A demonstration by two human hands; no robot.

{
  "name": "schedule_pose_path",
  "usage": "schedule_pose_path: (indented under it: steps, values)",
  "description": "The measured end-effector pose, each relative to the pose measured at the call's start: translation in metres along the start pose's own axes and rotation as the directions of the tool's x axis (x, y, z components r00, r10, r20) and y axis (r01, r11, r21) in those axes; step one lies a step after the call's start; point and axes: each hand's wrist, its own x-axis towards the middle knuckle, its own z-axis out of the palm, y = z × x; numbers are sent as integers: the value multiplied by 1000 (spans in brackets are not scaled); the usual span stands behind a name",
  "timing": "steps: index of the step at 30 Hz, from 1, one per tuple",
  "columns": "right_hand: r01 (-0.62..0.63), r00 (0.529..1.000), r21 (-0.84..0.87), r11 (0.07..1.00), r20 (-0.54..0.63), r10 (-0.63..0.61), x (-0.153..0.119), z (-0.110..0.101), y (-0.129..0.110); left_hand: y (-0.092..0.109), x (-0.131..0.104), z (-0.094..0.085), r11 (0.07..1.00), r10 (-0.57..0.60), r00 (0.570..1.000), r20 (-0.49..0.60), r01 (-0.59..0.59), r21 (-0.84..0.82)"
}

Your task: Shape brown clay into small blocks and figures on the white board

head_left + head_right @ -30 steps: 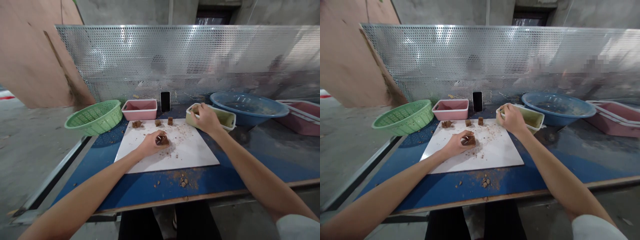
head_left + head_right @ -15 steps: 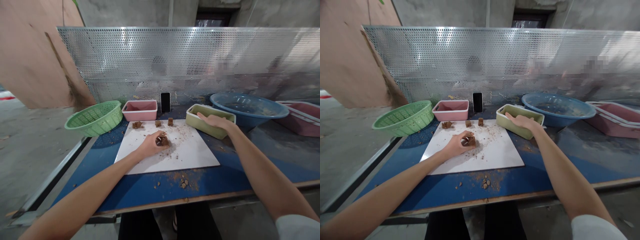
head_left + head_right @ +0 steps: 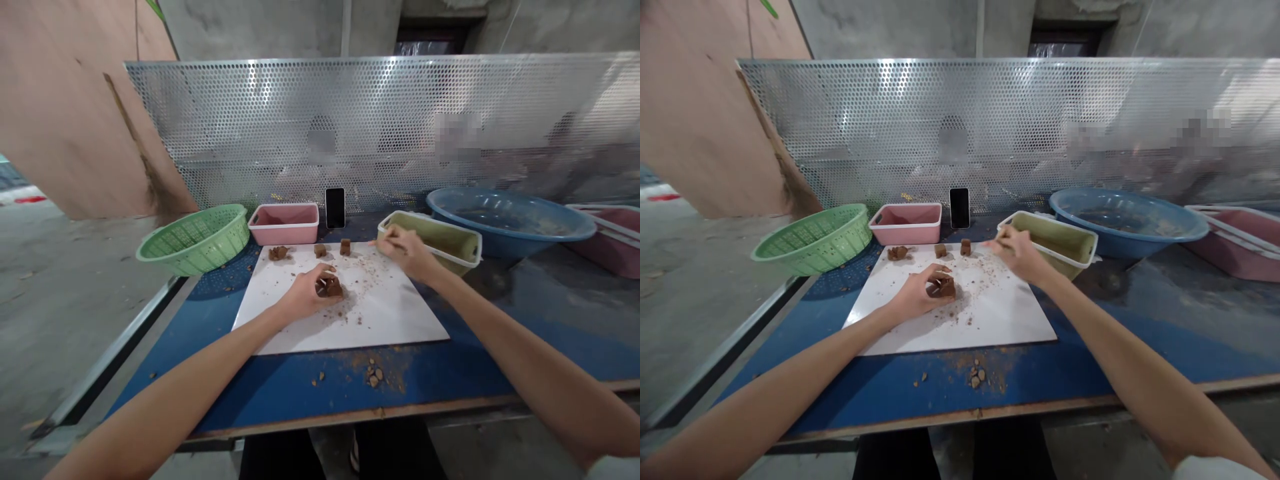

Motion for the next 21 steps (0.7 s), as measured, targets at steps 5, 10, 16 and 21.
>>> schedule_pose_path:
  steps: [5, 10, 16, 21]
  values:
    - [156, 952, 135, 979, 245, -185, -17, 38, -33, 3, 0, 1, 999, 0, 1000, -21, 1, 41]
    - [163, 929, 212, 964, 296, -222, -25, 56, -35, 3, 0, 2, 1000, -14, 1000, -27, 14, 12]
    - [127, 947, 240, 962, 258, -189, -24, 61, -36, 5, -1, 2, 1000, -26, 999, -24, 26, 5]
    - [153, 941, 272, 950, 254, -225, -24, 64, -36, 6, -1, 1, 999, -29, 1000, -9, 29, -24]
